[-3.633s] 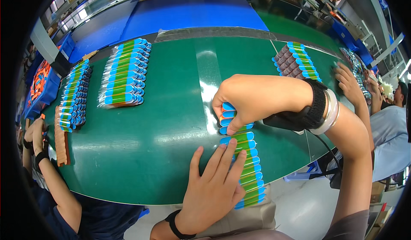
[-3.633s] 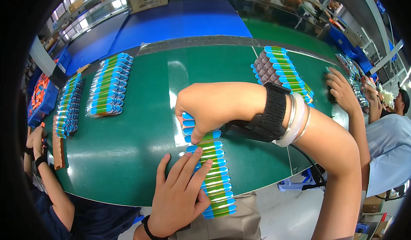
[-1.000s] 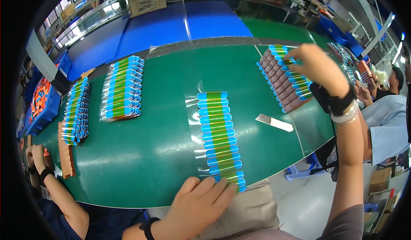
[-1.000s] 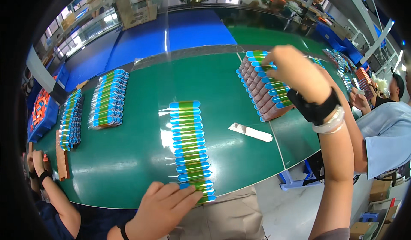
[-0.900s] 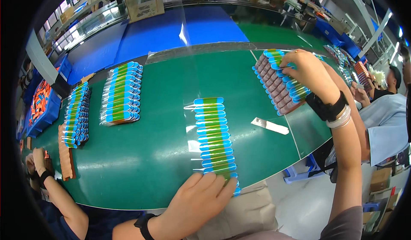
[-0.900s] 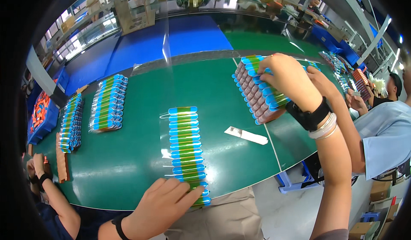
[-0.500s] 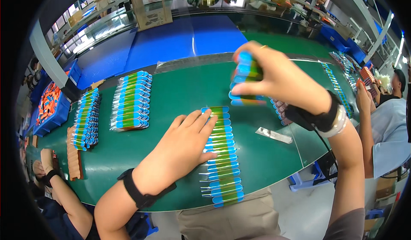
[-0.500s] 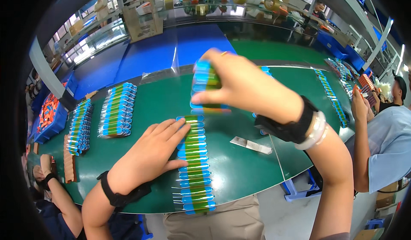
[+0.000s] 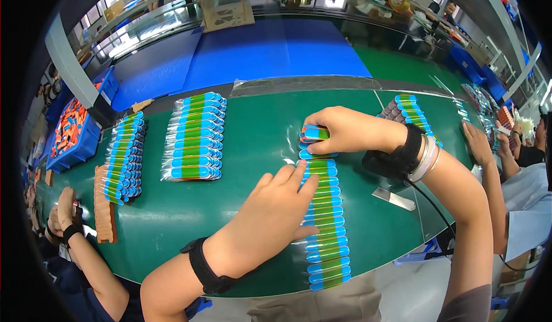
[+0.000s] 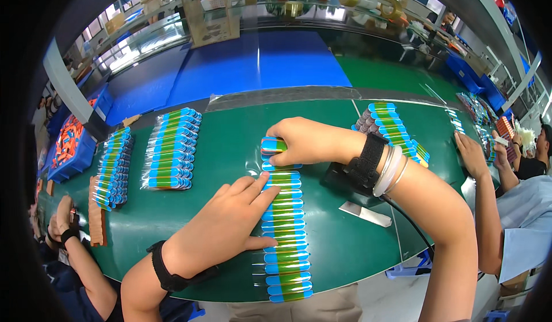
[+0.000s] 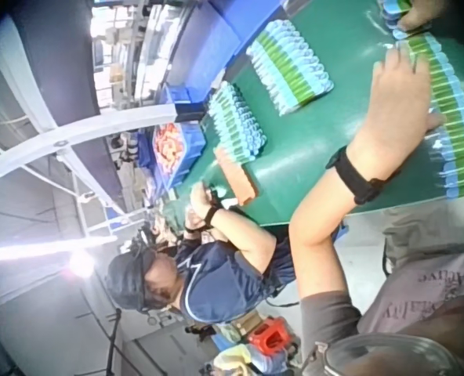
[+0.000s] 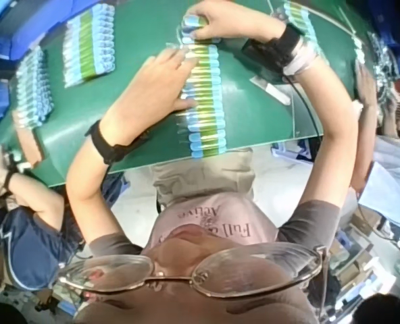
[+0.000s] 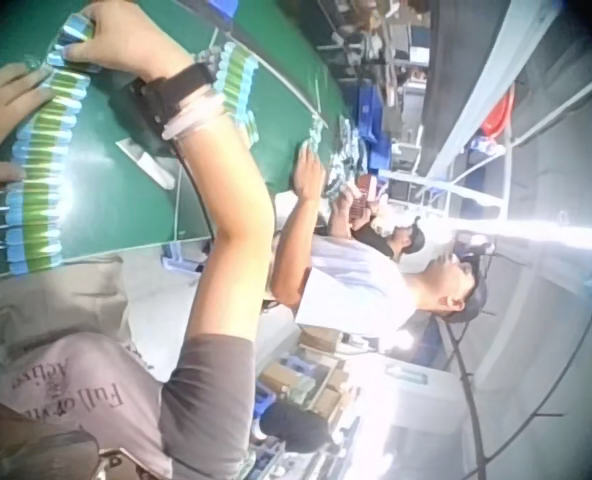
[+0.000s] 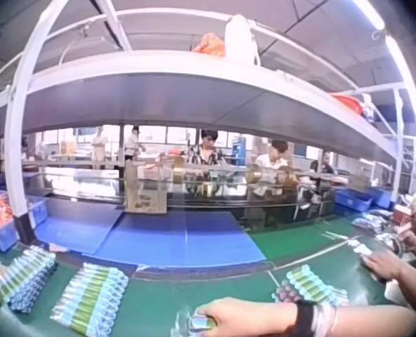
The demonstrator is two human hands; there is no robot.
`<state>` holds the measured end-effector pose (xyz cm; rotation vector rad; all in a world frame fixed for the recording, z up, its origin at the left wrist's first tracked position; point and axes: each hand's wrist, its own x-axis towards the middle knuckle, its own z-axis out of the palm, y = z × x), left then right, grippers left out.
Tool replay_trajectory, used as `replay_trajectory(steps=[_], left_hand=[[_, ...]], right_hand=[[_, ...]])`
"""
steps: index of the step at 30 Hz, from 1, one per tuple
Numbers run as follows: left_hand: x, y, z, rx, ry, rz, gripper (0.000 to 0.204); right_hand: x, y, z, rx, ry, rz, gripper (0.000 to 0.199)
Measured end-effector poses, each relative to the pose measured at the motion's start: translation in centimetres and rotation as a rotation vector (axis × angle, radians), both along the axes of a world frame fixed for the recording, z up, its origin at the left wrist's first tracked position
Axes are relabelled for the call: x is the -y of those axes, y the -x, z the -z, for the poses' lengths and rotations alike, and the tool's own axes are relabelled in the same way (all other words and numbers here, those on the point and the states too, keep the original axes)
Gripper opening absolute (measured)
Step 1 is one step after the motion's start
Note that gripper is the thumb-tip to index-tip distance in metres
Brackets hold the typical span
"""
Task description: Manually assembling and arranging small plastic components on a production line.
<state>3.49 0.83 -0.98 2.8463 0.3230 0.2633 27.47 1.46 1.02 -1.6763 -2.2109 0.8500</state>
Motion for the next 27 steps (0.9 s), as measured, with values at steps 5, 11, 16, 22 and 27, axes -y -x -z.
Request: replay_trajectory(steps=[5, 11, 16, 22, 27], left_hand=[[0.0, -0.1, -0.3, -0.041, 0.026, -0.009, 0.074], [0.1, -0.1, -0.3, -0.066, 0.031, -0.013, 0.075], [0.1, -0.2, -0.2, -0.071, 0.043, -0.023, 0.076], [0.2, -0.2, -0.2, -0.063, 0.036, -0.021, 0.076], [0.1, 0.0, -0.1, -0.053, 0.033, -0.017, 0.075]], right_hand=[[0.0, 0.3, 0.7, -0.010, -0.094, 0.027, 0.032], [0.4, 0.6, 1.7, -0.006, -0.190, 0.029, 0.024], [0.5, 0.9, 1.5, 0.005, -0.192, 0.034, 0.023], [0.8, 1.2, 2.1, 0.038, -0.265, 0.011, 0.024], [0.6, 0.8, -1.1, 0.060, -0.213, -0.024, 0.025]])
